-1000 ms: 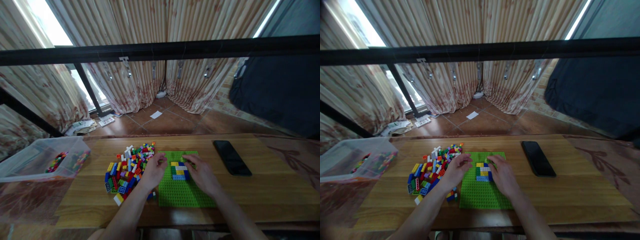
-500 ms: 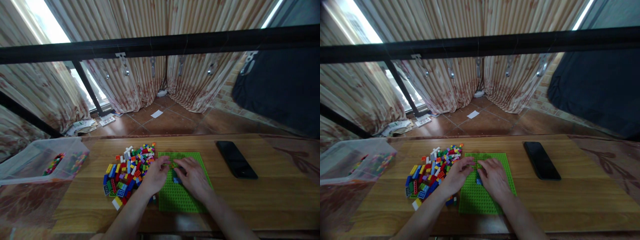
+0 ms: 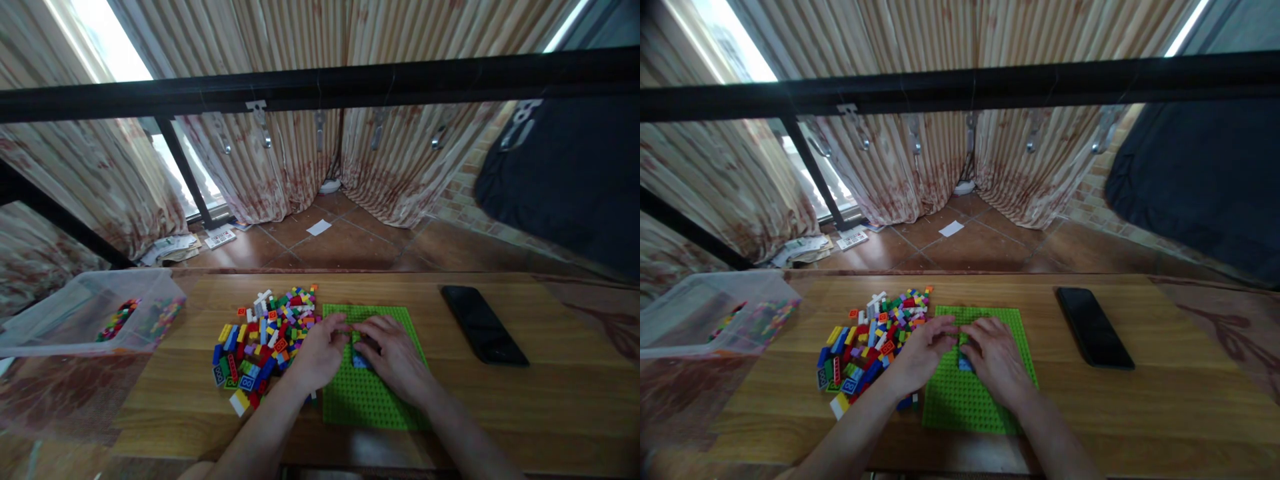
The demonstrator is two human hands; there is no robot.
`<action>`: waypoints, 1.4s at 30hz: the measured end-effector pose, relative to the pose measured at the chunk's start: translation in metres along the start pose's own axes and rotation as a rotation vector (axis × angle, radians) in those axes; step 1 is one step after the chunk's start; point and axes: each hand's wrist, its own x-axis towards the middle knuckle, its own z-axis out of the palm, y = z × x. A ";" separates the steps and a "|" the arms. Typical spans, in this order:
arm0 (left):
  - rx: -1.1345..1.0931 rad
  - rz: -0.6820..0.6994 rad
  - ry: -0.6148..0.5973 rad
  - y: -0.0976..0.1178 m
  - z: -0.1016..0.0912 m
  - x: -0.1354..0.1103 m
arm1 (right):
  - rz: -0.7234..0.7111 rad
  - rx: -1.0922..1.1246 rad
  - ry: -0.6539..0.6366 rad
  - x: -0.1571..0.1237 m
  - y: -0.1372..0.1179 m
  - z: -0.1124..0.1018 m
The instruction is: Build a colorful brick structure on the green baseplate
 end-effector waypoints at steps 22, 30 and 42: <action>-0.174 -0.140 0.019 -0.010 0.008 -0.001 | 0.098 0.191 0.037 0.005 0.010 0.005; -0.266 -0.213 0.048 -0.014 0.011 0.001 | 0.153 0.208 -0.006 0.007 0.011 0.004; -0.197 -0.213 0.013 -0.002 0.012 -0.006 | 0.162 0.159 -0.029 0.016 0.012 0.003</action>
